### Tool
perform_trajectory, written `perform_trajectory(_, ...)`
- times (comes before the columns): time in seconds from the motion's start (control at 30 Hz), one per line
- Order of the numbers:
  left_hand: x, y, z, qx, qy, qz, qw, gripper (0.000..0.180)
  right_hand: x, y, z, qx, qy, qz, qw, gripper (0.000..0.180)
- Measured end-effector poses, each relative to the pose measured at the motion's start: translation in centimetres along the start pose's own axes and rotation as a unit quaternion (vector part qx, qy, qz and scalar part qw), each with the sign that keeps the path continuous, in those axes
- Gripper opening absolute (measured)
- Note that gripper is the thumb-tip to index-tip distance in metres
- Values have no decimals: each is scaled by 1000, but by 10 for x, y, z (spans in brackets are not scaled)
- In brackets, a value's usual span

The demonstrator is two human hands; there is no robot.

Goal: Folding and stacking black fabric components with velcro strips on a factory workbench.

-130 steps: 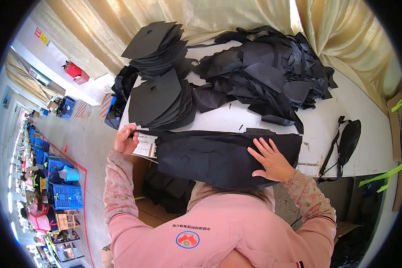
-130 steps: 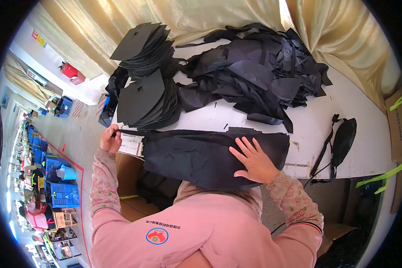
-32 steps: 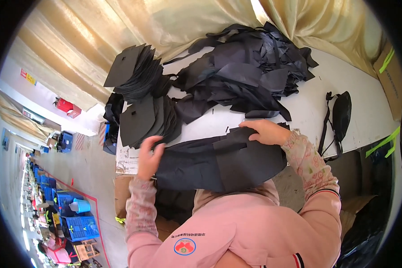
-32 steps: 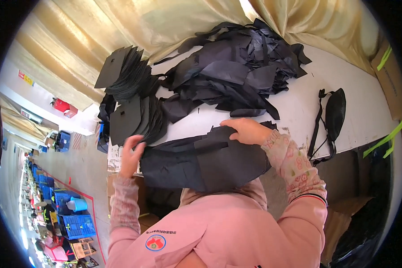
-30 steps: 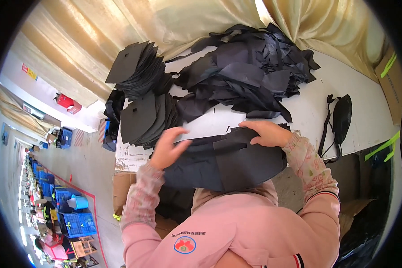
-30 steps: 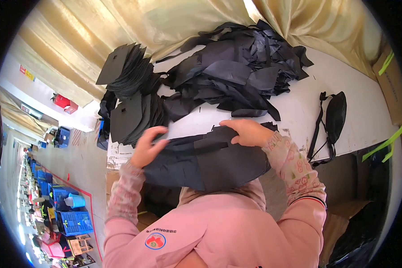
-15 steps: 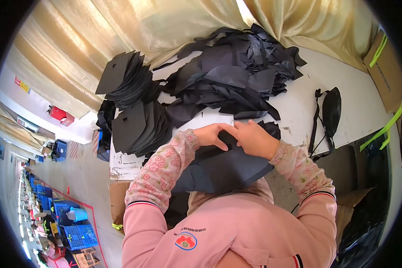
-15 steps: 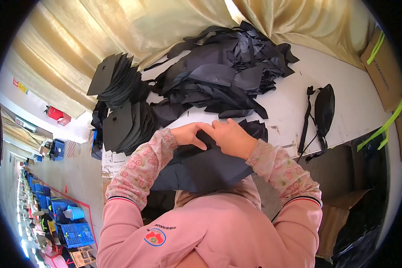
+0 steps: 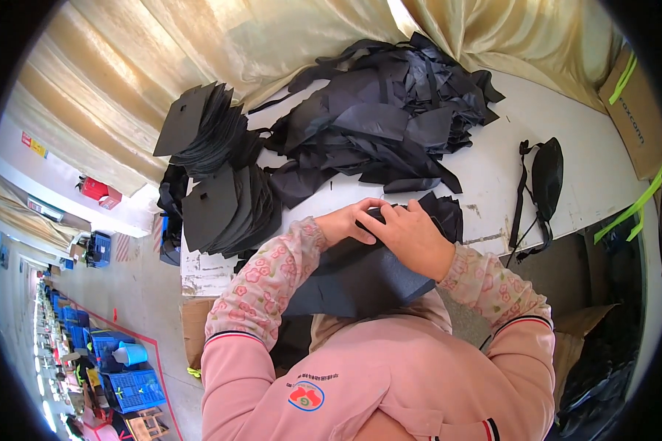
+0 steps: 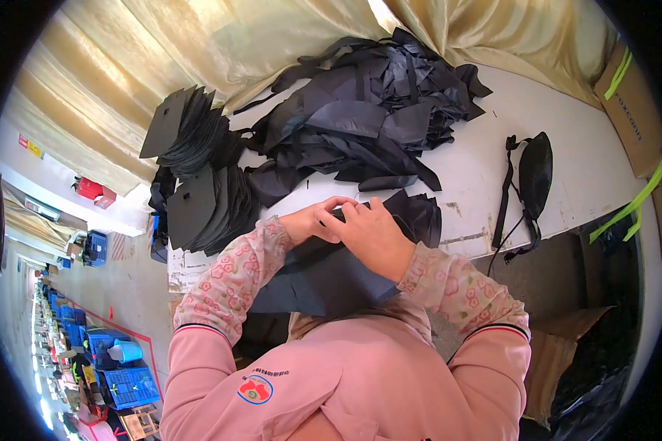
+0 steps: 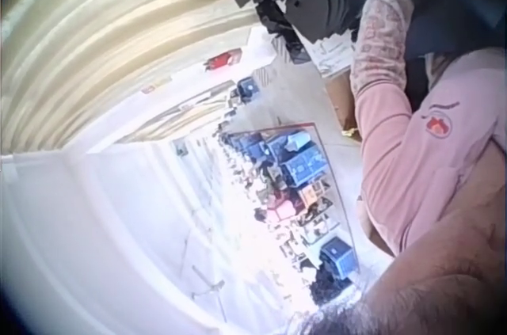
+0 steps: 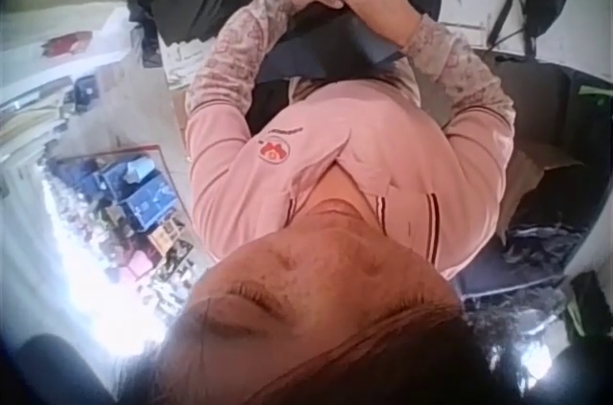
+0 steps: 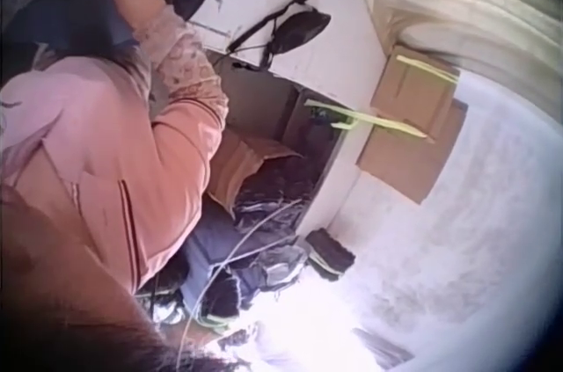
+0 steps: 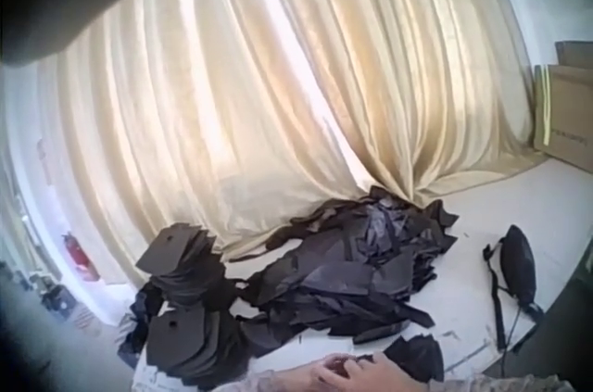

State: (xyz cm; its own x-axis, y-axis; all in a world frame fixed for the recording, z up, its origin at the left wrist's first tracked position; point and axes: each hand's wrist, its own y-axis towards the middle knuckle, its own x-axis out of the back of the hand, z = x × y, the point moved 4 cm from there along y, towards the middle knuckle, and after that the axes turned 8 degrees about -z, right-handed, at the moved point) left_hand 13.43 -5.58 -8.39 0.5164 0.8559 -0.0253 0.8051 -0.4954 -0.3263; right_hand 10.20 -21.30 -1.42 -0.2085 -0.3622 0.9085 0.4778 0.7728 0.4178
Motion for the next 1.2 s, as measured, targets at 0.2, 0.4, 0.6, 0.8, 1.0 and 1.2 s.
perform_trajectory(0.2, 3, 5, -3, -50, 69, -7, 996, 89, -11, -4, -14, -17, 29, 1, 999, 70)
perform_trajectory(0.4, 5, 6, -3, -135, 74, -87, 984, 76, -25, -3, -27, -46, 53, 31, 997, 75)
perform_trajectory(0.6, -74, -49, -19, -319, 538, -155, 764, 78, -65, -11, -83, -157, 210, 65, 963, 67)
perform_trajectory(0.8, -94, -51, 65, -265, 587, -74, 761, 92, -103, 35, -176, -197, 151, -44, 968, 26)
perform_trajectory(1.0, -92, -49, 66, -259, 559, -67, 785, 84, -122, 79, -182, -143, 61, -68, 986, 19)
perform_trajectory(1.2, -46, -62, 33, -274, 201, -349, 874, 76, 20, 120, -74, -4, 263, -237, 935, 20)
